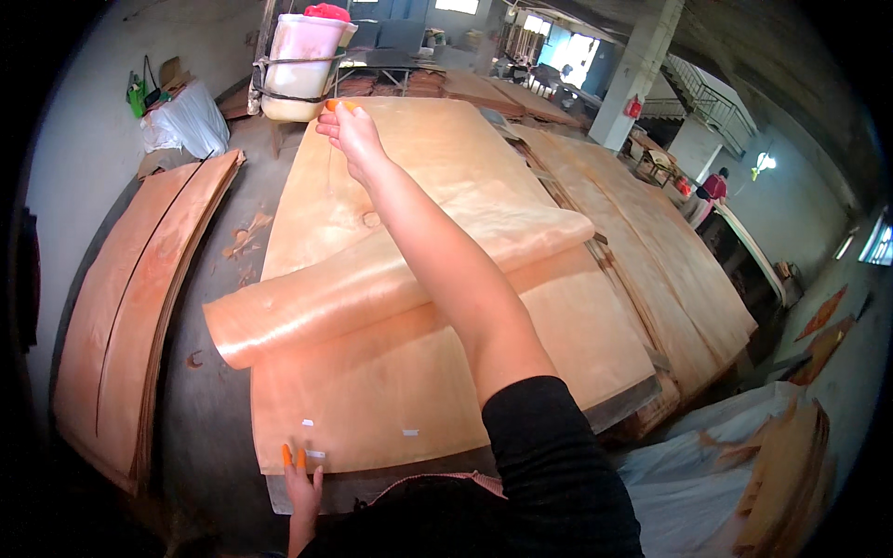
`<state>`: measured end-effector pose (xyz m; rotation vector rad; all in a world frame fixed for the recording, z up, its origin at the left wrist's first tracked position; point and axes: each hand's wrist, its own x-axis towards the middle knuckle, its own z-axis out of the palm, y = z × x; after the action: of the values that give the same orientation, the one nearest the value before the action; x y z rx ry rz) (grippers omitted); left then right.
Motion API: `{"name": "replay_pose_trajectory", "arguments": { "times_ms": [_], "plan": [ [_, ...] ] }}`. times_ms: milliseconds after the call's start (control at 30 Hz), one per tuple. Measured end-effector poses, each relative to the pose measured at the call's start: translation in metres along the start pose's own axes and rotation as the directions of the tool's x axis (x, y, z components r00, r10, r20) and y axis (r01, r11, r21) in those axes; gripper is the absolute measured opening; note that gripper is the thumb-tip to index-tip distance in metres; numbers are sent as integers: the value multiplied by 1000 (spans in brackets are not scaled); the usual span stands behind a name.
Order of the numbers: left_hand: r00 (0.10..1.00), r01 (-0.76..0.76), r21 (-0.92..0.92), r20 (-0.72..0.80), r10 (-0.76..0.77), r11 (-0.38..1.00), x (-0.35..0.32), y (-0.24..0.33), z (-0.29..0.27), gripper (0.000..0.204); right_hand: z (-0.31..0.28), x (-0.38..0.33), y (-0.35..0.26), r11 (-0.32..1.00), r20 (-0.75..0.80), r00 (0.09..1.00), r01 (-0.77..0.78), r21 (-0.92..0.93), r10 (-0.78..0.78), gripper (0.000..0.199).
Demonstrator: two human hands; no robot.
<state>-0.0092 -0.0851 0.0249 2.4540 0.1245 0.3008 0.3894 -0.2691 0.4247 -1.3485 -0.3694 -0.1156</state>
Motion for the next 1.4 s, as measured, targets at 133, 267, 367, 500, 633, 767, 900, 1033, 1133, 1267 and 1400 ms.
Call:
{"name": "replay_pose_trajectory", "arguments": {
  "times_ms": [133, 267, 367, 500, 633, 767, 900, 1033, 1133, 1267, 1400],
  "plan": [
    [997, 27, 11, 72, -27, 1000, 4, -7, 8, 57, -9, 5, -2, 998, 4, 1000, -4, 59, 4, 18],
    [997, 10, -33, 80, -7, 999, 9, 2, 6, 55, -29, 2, -10, 994, 29, 1000, -4, 110, 1, 14],
    [998, -33, -46, 56, 36, 998, 12, 10, 2, 52, -42, -6, -16, 980, 65, 998, 7, 201, -20, 13],
    [994, -2, -68, 107, 9, 998, 14, 21, -5, 49, -61, -20, -33, 965, 168, 984, 18, 263, -64, 16],
    [994, -57, -58, 85, 62, 997, 17, 21, -2, 47, -78, -25, -39, 980, 171, 977, 98, 176, -128, 20],
    [993, -52, -70, 105, 59, 996, 18, 27, -4, 47, -72, -39, -36, 994, -98, 995, 18, 104, -8, 34],
    [990, -46, -53, 128, 53, 997, 14, 25, -4, 47, -66, -49, -30, 962, 177, 979, -139, 236, 98, 37],
    [990, -115, -47, 74, 118, 992, 10, 20, 2, 47, -67, -52, -24, 936, 250, 967, -127, 328, 43, 29],
    [990, -130, -62, 41, 133, 990, 4, 18, 3, 46, -69, -49, -20, 942, 300, 954, -93, 322, -8, 27],
    [995, -70, -61, 73, 75, 996, 1, 18, 1, 46, -58, -46, -14, 999, -3, 1000, 16, 50, -16, 27],
    [993, -54, -76, 99, 62, 996, 7, 25, 0, 45, -55, -25, 2, 998, -114, 993, -15, -64, 8, 40]
  ]
}}
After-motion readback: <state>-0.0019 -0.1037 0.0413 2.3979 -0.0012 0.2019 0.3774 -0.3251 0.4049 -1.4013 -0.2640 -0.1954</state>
